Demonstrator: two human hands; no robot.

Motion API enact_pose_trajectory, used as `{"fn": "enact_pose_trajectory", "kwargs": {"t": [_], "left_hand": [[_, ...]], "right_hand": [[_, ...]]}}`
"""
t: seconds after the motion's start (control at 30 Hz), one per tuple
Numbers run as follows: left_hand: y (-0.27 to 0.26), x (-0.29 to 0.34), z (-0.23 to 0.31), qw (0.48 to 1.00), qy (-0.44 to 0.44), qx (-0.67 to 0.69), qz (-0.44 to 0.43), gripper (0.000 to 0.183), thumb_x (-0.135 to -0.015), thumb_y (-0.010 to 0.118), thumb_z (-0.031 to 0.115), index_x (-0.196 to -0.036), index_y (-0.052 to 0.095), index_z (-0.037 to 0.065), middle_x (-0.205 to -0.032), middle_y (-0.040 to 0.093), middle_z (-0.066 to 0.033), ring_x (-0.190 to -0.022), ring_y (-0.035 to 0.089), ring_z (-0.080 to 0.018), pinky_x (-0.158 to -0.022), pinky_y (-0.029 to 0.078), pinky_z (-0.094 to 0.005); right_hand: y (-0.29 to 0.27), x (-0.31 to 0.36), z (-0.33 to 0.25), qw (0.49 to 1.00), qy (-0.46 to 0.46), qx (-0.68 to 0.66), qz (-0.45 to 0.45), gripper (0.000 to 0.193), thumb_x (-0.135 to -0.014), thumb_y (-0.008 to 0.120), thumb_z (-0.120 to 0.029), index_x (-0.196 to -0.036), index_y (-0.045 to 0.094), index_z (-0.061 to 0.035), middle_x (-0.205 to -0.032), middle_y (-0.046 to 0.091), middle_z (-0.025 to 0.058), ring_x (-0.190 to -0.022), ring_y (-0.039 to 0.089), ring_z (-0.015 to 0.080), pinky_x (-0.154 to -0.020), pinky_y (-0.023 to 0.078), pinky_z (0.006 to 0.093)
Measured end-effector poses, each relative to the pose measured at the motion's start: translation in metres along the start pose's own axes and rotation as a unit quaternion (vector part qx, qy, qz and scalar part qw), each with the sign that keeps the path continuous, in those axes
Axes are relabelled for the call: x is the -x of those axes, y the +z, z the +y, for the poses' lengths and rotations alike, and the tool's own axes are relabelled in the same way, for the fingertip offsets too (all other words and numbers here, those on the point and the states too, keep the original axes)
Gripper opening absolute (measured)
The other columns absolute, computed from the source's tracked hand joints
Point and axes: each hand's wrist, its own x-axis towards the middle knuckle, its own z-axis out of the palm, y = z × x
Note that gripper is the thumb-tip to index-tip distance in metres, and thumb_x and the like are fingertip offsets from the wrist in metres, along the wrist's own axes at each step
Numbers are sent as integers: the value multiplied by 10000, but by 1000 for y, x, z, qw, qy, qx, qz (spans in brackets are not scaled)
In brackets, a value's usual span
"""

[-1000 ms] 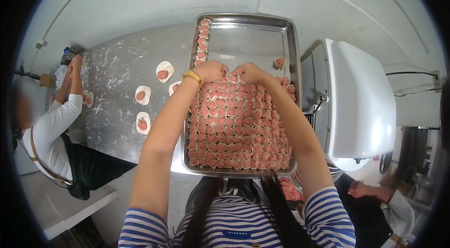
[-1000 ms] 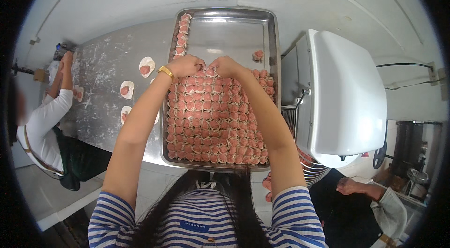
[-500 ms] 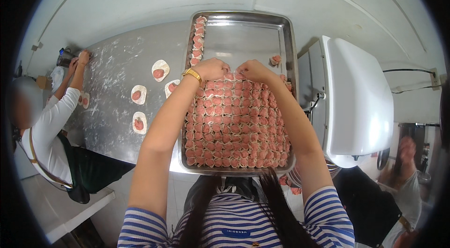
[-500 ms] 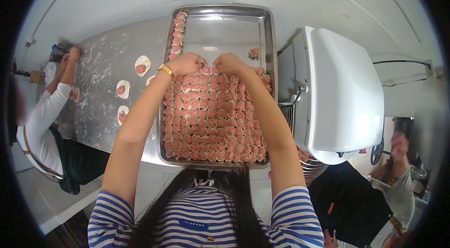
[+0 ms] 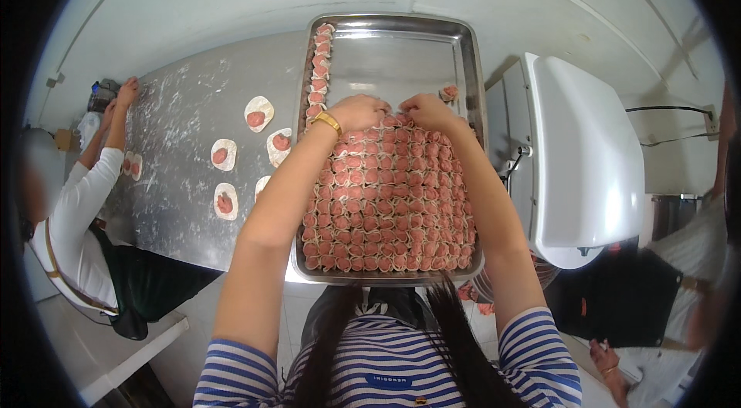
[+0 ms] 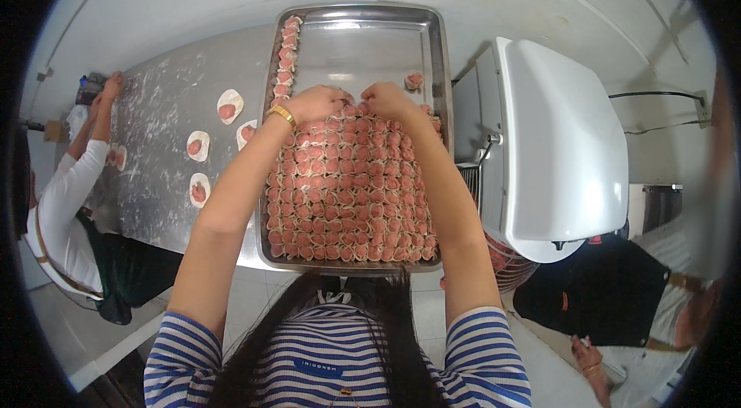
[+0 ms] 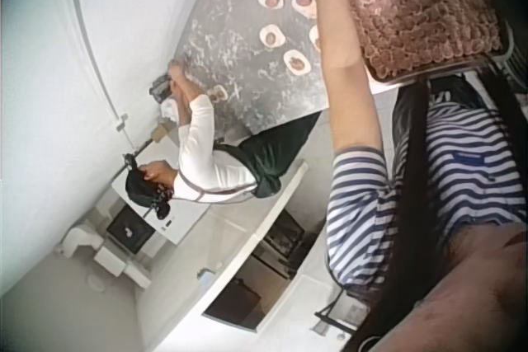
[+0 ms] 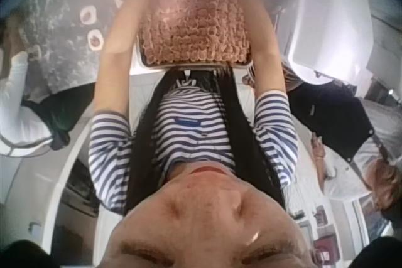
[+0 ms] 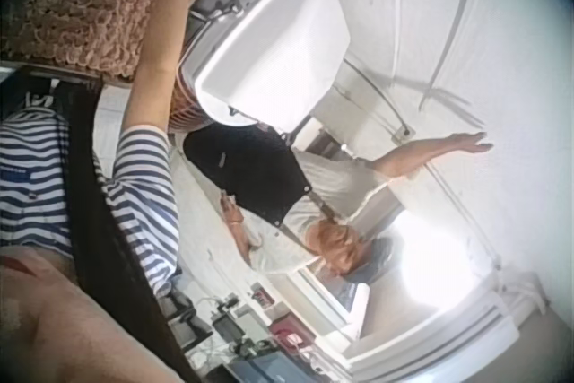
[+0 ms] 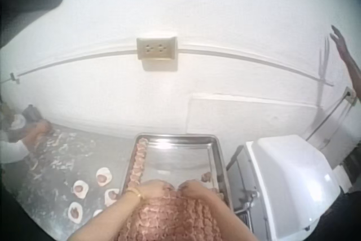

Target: The person places small portions of pink filling onto round dough discs and folds them into dumplings, then arranges them in neat rows on a metal tray. A coworker prepares additional dough discs on the same table.

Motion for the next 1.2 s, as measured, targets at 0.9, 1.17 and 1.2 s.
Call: {"fn": "enact_pose_trajectory", "kwargs": {"t": [0.9,1.17,1.2], "left_hand": [[27,-25,27,998,19,54,-11,382,-862,408,198,-1173,564,40,-1116,594,-190,-1063,539,-335,-945,402,-391],[49,-48,16,989,98,59,90,387,-844,398,177,-1155,564,17,-1094,601,-207,-1034,550,-355,-939,406,-397],[50,-51,22,989,101,67,90,384,-845,396,179,-1148,566,15,-1085,603,-209,-1029,551,-359,-936,407,-399]], "right_hand": [[-22,26,23,998,64,12,-23,252,-714,627,-177,-917,706,-52,-854,662,190,-851,621,329,-830,457,367],[-42,37,34,989,86,122,19,299,-687,628,-182,-947,695,-51,-932,666,156,-888,631,318,-818,484,382],[-43,39,35,990,98,105,4,301,-686,624,-180,-950,696,-55,-945,664,157,-898,629,318,-816,484,383]]}}
